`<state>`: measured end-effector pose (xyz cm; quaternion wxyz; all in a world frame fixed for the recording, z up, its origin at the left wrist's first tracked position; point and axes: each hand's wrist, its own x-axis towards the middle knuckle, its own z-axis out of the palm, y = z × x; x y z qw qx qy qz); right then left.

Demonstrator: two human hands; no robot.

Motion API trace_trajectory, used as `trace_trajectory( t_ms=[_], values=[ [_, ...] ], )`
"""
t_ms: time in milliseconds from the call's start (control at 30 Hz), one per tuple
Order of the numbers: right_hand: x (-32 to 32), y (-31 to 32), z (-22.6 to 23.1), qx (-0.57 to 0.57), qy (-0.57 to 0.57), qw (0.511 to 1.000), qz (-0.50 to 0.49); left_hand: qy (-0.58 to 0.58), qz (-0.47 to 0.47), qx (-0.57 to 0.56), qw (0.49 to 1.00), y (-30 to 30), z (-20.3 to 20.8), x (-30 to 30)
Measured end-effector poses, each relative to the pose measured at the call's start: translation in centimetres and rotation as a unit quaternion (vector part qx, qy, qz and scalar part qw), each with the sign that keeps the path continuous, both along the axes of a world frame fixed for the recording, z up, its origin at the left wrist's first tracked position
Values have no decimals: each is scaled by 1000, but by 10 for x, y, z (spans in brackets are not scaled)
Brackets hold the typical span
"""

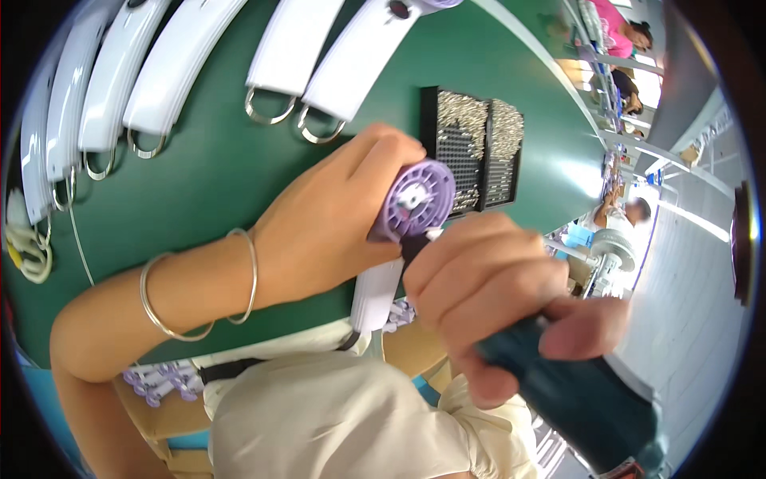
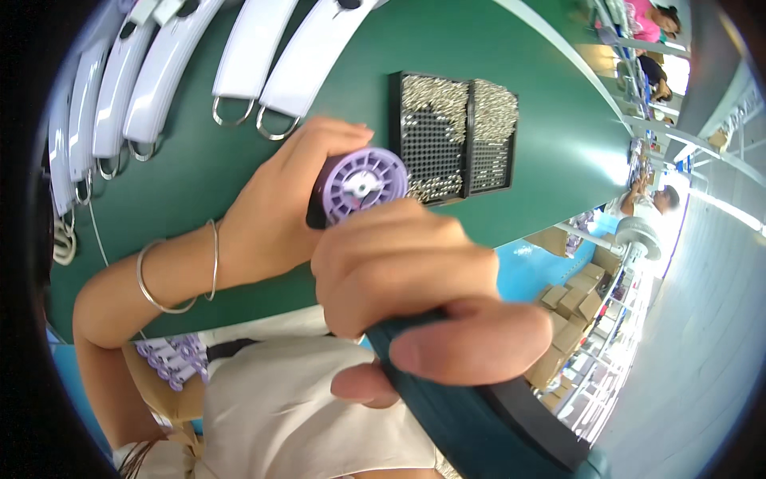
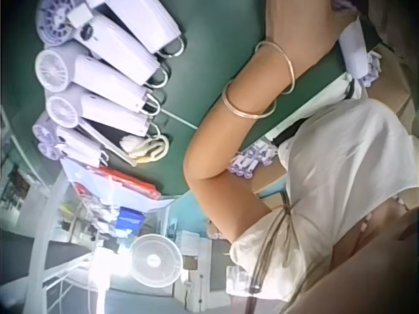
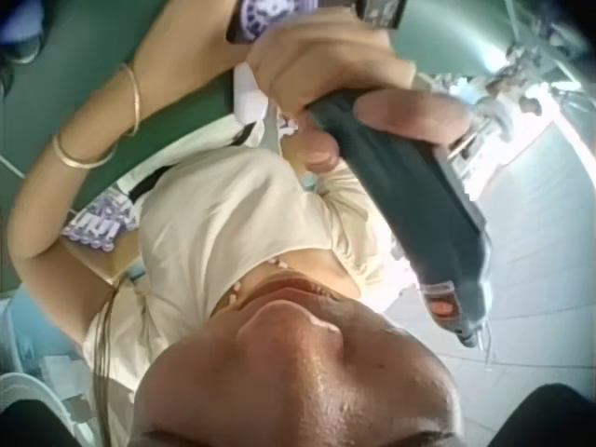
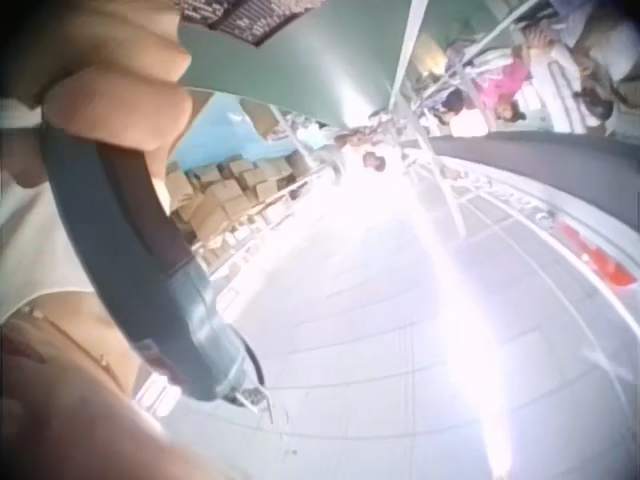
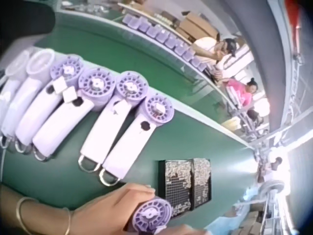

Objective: Assembling handheld electric fans using an electric screwdriver on a factory production line.

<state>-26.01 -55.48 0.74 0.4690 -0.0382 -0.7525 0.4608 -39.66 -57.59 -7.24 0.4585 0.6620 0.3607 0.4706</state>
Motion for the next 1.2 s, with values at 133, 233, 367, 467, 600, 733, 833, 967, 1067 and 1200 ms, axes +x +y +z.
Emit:
trace_trajectory(
  t_ms=[133,233,367,467,600,733,833,967,1067,1200],
  values=[
    [18,-9,22,66,217,973,-36,-12,-4,9,1000,1,7,4],
    [58,-3,32,105,260,938,-206,23,4,4,1000,-2,5,1],
    [135,30,8,-73,242,890,-379,0,6,-22,1000,-1,4,4],
    [142,40,-13,-71,197,856,-473,-3,0,-38,999,0,2,3],
    [145,35,-22,-79,203,867,-448,4,-8,-11,1000,2,2,3],
    [139,34,-22,-72,116,864,-485,5,-10,-12,1000,2,2,3],
    [139,34,-24,-72,118,865,-483,5,-14,-11,1000,3,1,3],
    [140,35,-24,-80,105,869,-477,-10,-12,-5,1000,3,0,4],
    [138,37,-27,-69,135,872,-466,-14,-13,-2,1000,2,1,3],
    [136,38,-28,-46,149,873,-462,21,-21,1,1000,2,-3,-1]
  ],
)
